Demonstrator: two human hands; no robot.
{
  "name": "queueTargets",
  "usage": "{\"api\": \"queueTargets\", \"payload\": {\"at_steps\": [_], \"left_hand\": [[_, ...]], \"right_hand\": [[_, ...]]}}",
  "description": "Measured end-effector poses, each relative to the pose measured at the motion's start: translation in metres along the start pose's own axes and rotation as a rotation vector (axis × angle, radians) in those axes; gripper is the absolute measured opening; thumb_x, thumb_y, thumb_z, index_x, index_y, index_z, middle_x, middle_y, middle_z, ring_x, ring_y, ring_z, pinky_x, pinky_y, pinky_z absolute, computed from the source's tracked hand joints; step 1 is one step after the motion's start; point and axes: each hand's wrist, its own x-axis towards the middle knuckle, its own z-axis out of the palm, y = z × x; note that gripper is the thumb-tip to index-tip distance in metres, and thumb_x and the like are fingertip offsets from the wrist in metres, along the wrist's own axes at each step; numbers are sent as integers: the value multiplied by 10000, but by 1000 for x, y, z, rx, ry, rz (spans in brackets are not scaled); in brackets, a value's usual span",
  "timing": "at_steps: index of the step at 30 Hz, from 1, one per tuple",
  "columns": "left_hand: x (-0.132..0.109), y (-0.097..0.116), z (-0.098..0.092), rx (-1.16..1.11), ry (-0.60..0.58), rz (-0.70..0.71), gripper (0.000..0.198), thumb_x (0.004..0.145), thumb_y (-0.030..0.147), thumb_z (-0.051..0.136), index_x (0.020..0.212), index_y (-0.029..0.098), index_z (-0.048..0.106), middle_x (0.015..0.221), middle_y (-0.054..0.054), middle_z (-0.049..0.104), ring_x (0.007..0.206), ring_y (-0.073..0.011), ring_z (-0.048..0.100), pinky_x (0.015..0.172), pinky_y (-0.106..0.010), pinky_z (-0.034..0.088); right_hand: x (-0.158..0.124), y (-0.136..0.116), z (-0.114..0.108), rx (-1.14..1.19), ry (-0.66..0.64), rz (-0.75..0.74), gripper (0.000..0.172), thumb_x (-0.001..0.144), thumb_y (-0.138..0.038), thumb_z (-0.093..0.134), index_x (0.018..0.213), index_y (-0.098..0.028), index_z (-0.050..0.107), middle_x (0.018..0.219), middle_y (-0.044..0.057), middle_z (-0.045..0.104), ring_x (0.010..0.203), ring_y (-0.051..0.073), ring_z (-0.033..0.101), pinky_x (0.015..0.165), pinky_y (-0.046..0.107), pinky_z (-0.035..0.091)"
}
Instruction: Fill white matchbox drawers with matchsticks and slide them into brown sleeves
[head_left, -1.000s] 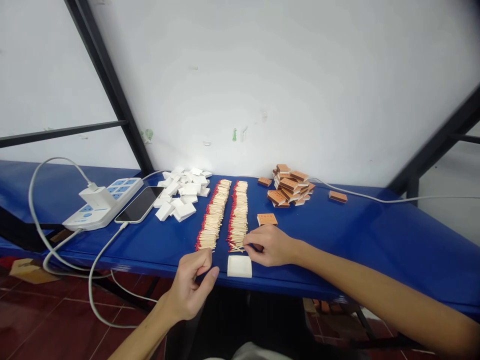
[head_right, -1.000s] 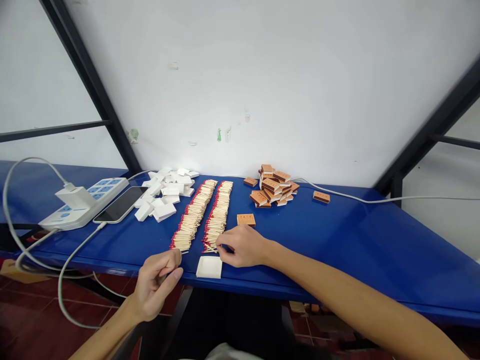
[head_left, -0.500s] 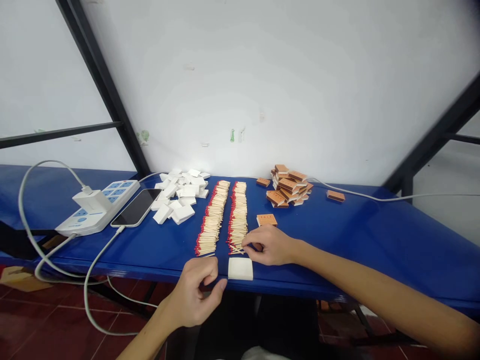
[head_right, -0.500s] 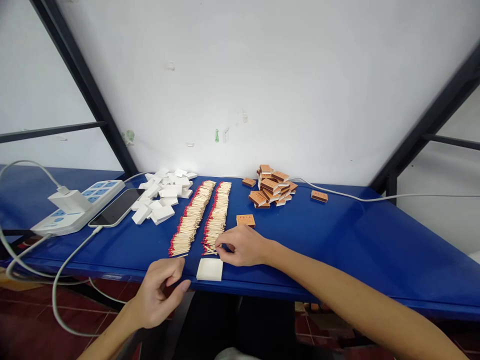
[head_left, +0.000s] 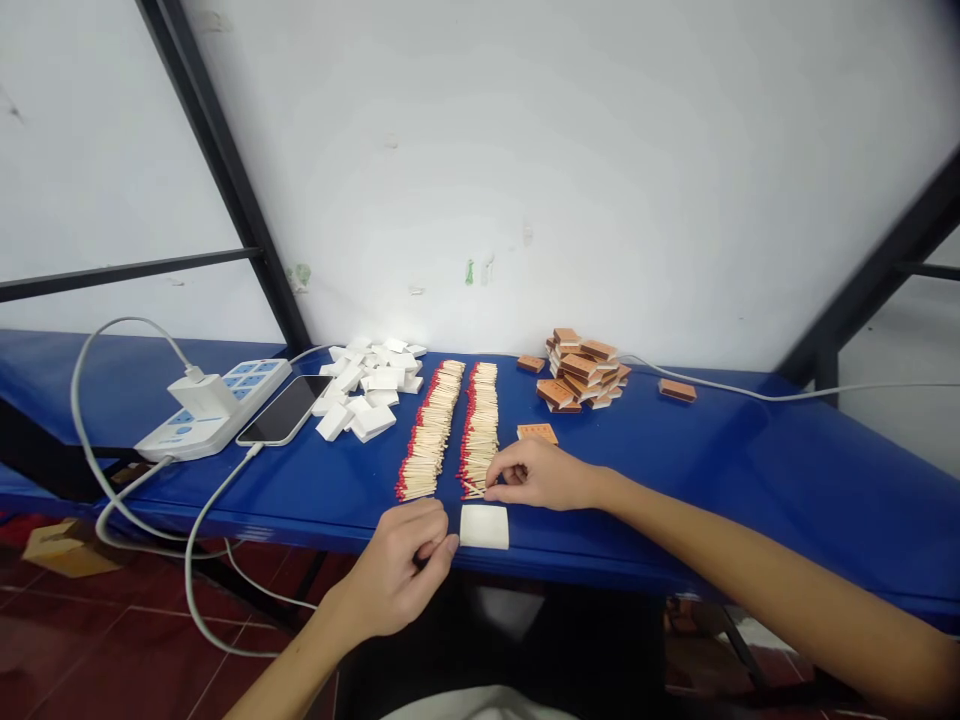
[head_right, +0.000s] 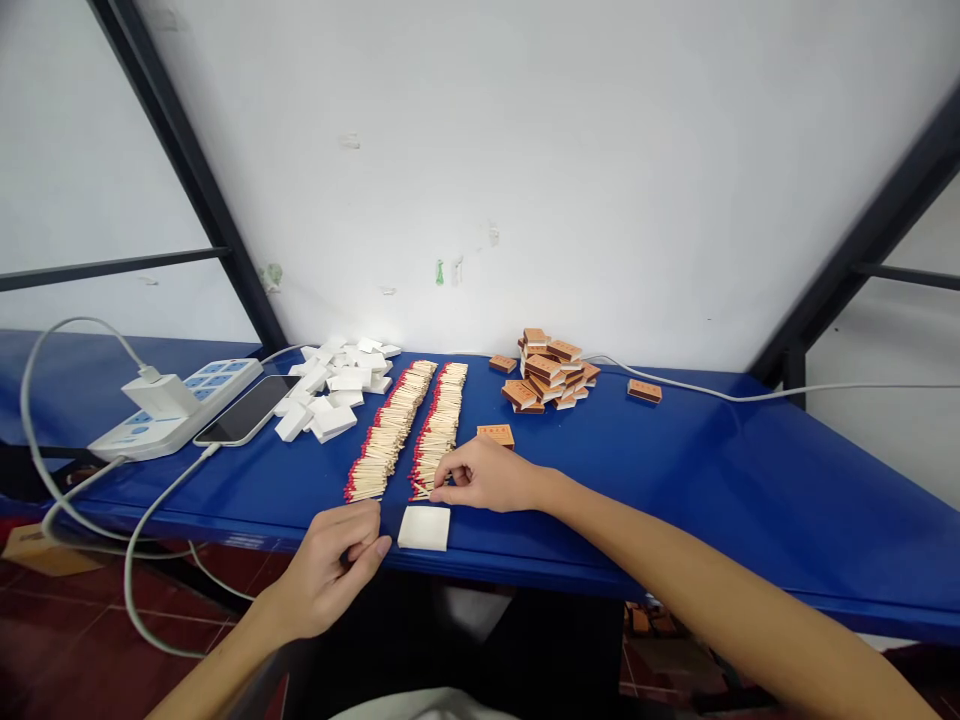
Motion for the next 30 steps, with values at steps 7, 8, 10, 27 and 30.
{"api": "queueTargets", "payload": {"at_steps": [7,8,10,27,30], "left_hand": [[-1,2,2,15,24,8,366,917,107,440,648,213,215,619,30,330,584,-135,338,570,-296,258],[-2,2,1,3,27,8,369,917,104,436,653,214,201,615,32,317,577,-134,333,556,-298,240],[-3,2,1,-12,17,26,372,909,101,443,662,215,188,614,33,307,575,-133,327,553,-304,223],[-4,0,6,10,97,73,386,913,73,458,645,202,212,582,44,302,541,-105,319,534,-270,219],[-3,1,6,14,103,54,390,919,73,460,639,199,219,571,46,306,531,-99,318,526,-263,217]], "right_hand": [[-1,-3,0,24,23,42,231,841,-376,732,829,-145,741,574,-44,522,519,82,451,492,201,338],[-1,-3,0,21,18,37,226,839,-372,733,825,-146,738,571,-47,515,514,81,447,490,200,335],[-1,-2,0,19,12,27,210,836,-359,734,828,-148,733,568,-51,505,513,80,442,493,200,333],[0,2,0,50,8,19,274,821,-408,753,856,-137,741,583,-42,505,517,79,422,498,210,332],[1,2,0,65,-4,18,266,822,-404,755,846,-139,745,571,-47,497,519,80,426,497,208,330]]}}
